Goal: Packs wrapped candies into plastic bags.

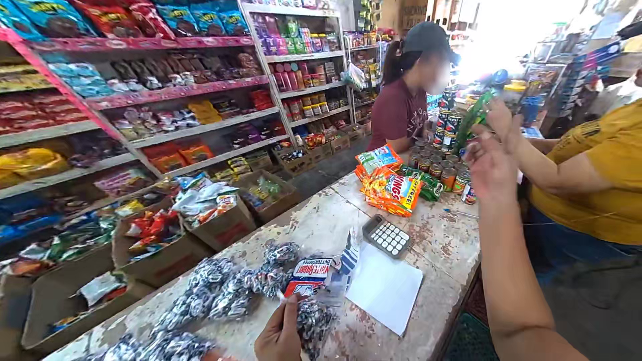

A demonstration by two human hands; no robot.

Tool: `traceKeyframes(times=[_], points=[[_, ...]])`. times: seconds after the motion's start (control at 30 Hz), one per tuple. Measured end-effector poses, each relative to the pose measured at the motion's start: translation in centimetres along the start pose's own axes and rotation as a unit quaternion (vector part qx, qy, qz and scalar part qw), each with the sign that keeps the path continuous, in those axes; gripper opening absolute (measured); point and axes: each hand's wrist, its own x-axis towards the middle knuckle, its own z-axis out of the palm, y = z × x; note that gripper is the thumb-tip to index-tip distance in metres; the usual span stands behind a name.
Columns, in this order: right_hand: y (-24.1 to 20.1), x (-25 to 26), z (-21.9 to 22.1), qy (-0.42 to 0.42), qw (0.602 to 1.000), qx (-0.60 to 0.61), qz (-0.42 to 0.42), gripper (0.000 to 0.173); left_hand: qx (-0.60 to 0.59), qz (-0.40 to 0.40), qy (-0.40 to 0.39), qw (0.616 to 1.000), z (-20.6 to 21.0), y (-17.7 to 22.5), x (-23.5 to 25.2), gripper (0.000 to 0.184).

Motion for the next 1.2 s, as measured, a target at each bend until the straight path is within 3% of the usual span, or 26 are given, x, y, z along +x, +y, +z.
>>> traceKeyframes(times=[0.07,0.13,0.17,0.2,0.27,0.37,0.47,0.53,0.63,0.7,0.8,0.87,0.93,1.07,1.2], points=[[3.4,-4.7,1.4,-0.089,0.992,-0.037,0.081,0.064,-0.112,0.228,0.019,0.967,-0.2,-15.4,8.7,0.02],[7.9,-12.0,3.6,-0.176,0.964,-0.078,0.181,0.048,-0.14,0.225,0.021,0.964,-0.7,-20.1,11.9,0.022],[9.5,-16.2,4.8,-0.245,0.942,-0.102,0.205,0.053,-0.15,0.197,0.028,0.968,-0.8,-20.2,12.1,0.023],[10.6,-20.1,5.9,-0.31,0.92,-0.119,0.209,0.068,-0.16,0.18,0.037,0.97,-0.9,-20.1,12.2,0.023],[11.4,-25.8,7.5,-0.41,0.889,-0.12,0.166,0.092,-0.16,0.166,0.056,0.971,-0.8,-20.2,12.6,0.025],[10.3,-28.4,9.0,-0.495,0.856,-0.105,0.107,0.105,-0.096,0.139,0.064,0.984,-0.1,-20.3,12.5,0.025],[12.6,-29.1,9.2,-0.475,0.866,-0.107,0.109,0.106,-0.016,0.17,0.03,0.985,0.5,-21.4,13.1,0.026],[13.9,-28.9,8.7,-0.447,0.871,-0.078,0.187,0.098,-0.001,0.168,-0.029,0.985,0.8,-21.5,14.3,0.03],[14.3,-27.7,7.7,-0.437,0.844,-0.051,0.307,0.083,-0.016,0.124,-0.097,0.987,-0.1,-20.3,15.2,0.036],[14.2,-26.0,7.7,-0.413,0.825,-0.037,0.384,0.072,-0.032,0.138,-0.083,0.986,-1.4,-19.7,15.6,0.035],[14.4,-22.3,9.5,-0.329,0.834,0.0,0.444,0.056,0.011,0.174,0.032,0.984,-3.8,-20.7,16.8,0.038],[14.9,-20.9,11.9,-0.308,0.85,0.004,0.427,0.048,0.054,0.173,0.099,0.978,-5.4,-21.9,17.6,0.042],[14.4,-21.1,15.0,-0.334,0.857,-0.019,0.392,0.05,0.073,0.158,0.14,0.975,-6.5,-22.6,18.2,0.047],[14.3,-24.9,22.1,-0.499,0.809,-0.122,0.285,0.068,0.052,0.11,0.183,0.976,-7.4,-22.9,18.9,0.056],[20.0,-30.4,26.9,-0.592,0.771,-0.195,0.132,0.06,0.035,0.072,0.191,0.978,-7.4,-23.7,20.1,0.06]])
